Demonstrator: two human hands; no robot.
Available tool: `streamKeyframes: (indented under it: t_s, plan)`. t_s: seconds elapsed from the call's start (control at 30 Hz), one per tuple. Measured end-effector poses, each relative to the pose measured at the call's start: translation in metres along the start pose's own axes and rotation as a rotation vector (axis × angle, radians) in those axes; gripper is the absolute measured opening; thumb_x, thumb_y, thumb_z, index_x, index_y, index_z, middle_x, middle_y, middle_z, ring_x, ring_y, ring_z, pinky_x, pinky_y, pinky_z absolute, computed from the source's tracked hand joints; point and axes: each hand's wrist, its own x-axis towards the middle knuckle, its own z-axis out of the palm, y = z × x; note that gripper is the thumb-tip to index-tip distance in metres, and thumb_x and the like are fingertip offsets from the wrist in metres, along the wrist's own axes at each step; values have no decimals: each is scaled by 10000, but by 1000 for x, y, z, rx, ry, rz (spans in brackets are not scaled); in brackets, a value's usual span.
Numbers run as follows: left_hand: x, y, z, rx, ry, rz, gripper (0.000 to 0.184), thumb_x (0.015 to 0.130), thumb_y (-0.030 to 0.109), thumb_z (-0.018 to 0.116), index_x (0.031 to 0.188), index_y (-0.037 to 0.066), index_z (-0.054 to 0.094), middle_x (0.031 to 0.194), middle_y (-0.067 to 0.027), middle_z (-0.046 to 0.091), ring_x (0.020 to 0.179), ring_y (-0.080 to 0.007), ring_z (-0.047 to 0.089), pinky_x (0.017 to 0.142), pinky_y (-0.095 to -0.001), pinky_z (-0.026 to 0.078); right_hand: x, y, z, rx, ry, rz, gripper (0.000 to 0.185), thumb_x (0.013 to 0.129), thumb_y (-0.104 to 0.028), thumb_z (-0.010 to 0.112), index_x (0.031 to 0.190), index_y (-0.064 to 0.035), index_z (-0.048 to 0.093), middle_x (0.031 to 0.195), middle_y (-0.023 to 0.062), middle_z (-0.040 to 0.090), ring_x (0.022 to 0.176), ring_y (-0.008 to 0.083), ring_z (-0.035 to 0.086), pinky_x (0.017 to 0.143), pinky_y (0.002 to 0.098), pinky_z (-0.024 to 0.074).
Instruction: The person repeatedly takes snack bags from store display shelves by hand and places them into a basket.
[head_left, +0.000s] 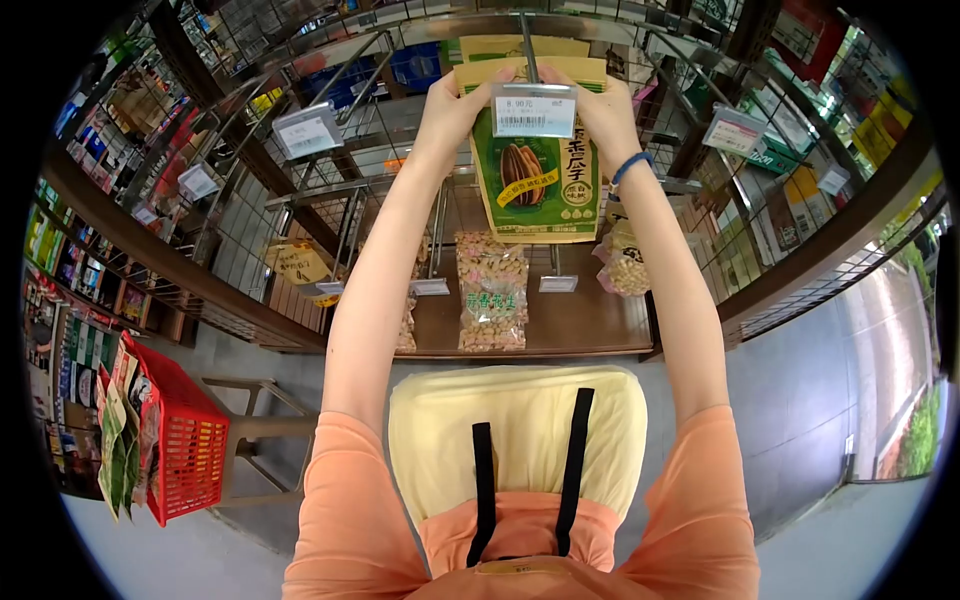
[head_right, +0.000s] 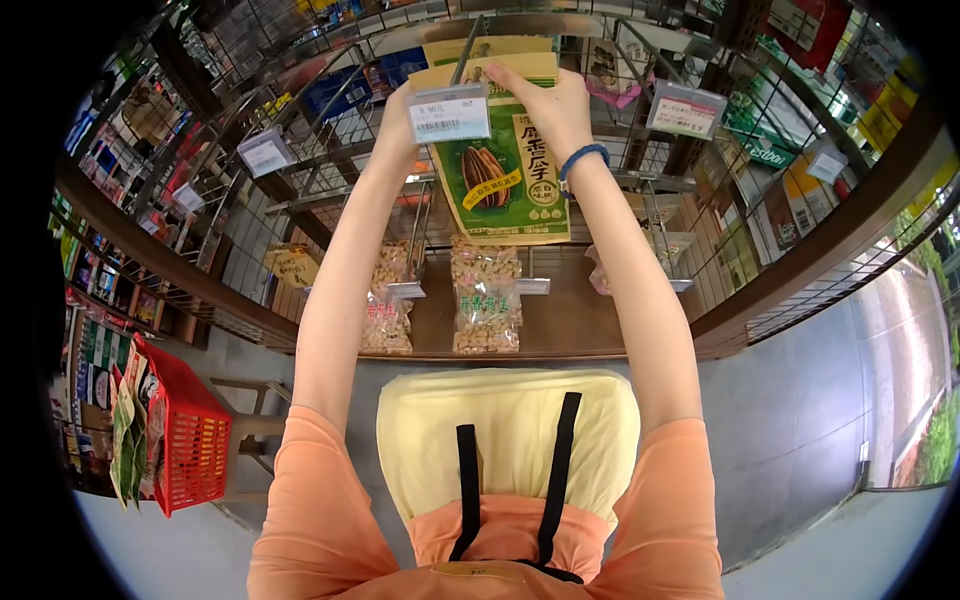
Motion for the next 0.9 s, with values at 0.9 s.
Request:
streamKeyframes:
  t_s: [0.9]
  plan:
    - [15,-17,-4,40,287,-86,299,762,246,611,919,1,544,829,-60,579,770,-105,533,679,-231,406,39,29,-25,-466,160,11,393,645,-329,676,854,-9,580,718,64,609,655,148,580,627,266,439]
